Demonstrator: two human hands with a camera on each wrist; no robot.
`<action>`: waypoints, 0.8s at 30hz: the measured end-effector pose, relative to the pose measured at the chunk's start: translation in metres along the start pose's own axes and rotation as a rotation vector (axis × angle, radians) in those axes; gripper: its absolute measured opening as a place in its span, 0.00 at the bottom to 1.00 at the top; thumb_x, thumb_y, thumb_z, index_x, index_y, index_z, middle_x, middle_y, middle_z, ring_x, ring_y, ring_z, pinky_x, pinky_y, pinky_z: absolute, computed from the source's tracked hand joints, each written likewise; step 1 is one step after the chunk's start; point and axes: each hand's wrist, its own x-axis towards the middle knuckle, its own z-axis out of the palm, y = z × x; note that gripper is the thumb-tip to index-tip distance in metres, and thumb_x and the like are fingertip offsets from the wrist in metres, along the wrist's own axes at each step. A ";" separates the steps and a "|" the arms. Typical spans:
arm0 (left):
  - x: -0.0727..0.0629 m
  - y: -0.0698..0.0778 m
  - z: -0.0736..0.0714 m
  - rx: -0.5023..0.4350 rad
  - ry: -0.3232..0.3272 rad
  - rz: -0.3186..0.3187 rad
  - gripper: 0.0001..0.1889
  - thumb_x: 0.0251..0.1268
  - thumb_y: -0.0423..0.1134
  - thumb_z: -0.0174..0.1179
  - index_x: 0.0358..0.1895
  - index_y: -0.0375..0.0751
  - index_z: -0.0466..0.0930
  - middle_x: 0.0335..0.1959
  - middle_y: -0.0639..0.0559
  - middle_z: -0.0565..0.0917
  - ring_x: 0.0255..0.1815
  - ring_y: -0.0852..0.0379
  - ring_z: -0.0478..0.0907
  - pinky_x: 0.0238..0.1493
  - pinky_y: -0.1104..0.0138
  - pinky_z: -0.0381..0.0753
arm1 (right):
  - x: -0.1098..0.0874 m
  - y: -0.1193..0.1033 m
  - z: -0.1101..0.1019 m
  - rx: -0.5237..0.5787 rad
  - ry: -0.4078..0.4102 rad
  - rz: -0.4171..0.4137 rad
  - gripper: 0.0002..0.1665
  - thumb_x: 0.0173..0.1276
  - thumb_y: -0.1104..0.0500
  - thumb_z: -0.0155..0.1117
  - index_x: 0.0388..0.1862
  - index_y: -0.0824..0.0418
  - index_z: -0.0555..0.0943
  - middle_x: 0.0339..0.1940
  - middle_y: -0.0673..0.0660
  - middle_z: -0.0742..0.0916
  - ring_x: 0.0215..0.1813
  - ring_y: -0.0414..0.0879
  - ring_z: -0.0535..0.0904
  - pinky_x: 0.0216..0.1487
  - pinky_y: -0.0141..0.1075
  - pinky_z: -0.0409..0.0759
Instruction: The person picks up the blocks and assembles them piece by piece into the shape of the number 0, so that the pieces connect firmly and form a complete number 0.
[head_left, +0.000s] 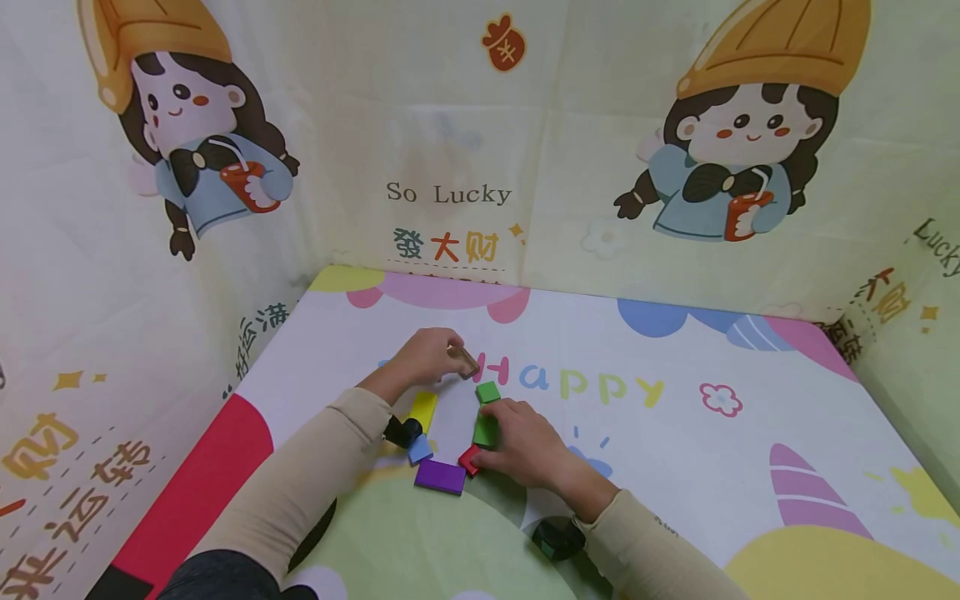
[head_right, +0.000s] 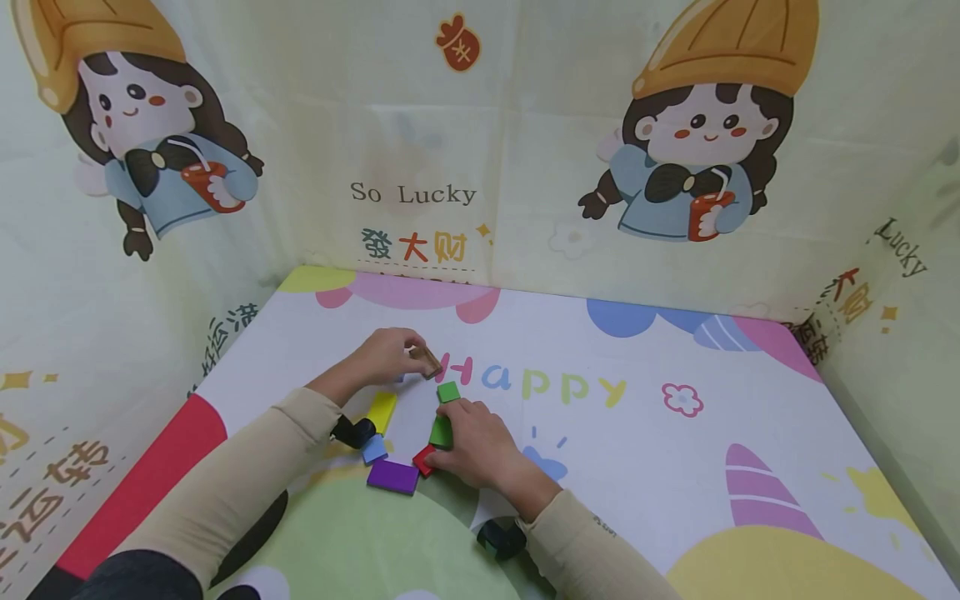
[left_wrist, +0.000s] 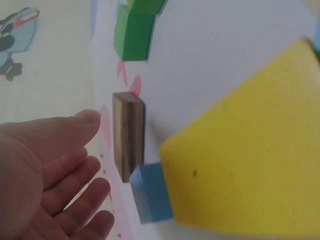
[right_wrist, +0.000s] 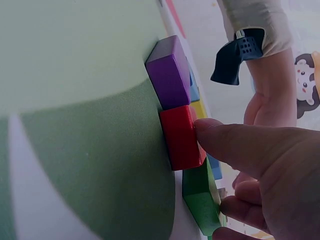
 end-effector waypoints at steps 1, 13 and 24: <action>-0.001 -0.002 -0.001 -0.003 -0.005 0.005 0.24 0.63 0.43 0.70 0.61 0.39 0.79 0.54 0.43 0.82 0.38 0.51 0.79 0.42 0.64 0.83 | 0.000 0.000 0.000 -0.001 -0.001 0.000 0.37 0.60 0.44 0.75 0.62 0.63 0.76 0.60 0.58 0.79 0.54 0.52 0.74 0.51 0.45 0.78; -0.004 -0.022 -0.010 -0.028 -0.056 0.005 0.22 0.66 0.36 0.65 0.63 0.40 0.78 0.60 0.42 0.79 0.61 0.45 0.74 0.63 0.54 0.74 | 0.000 0.000 0.000 -0.005 -0.003 0.004 0.37 0.61 0.44 0.74 0.62 0.63 0.76 0.61 0.58 0.79 0.55 0.52 0.74 0.51 0.45 0.78; -0.008 -0.035 -0.008 0.001 -0.078 -0.029 0.23 0.63 0.36 0.69 0.61 0.37 0.78 0.56 0.44 0.80 0.54 0.47 0.76 0.61 0.56 0.76 | 0.001 -0.001 0.000 0.000 -0.002 0.005 0.37 0.61 0.44 0.74 0.63 0.63 0.76 0.60 0.58 0.79 0.55 0.52 0.73 0.50 0.44 0.78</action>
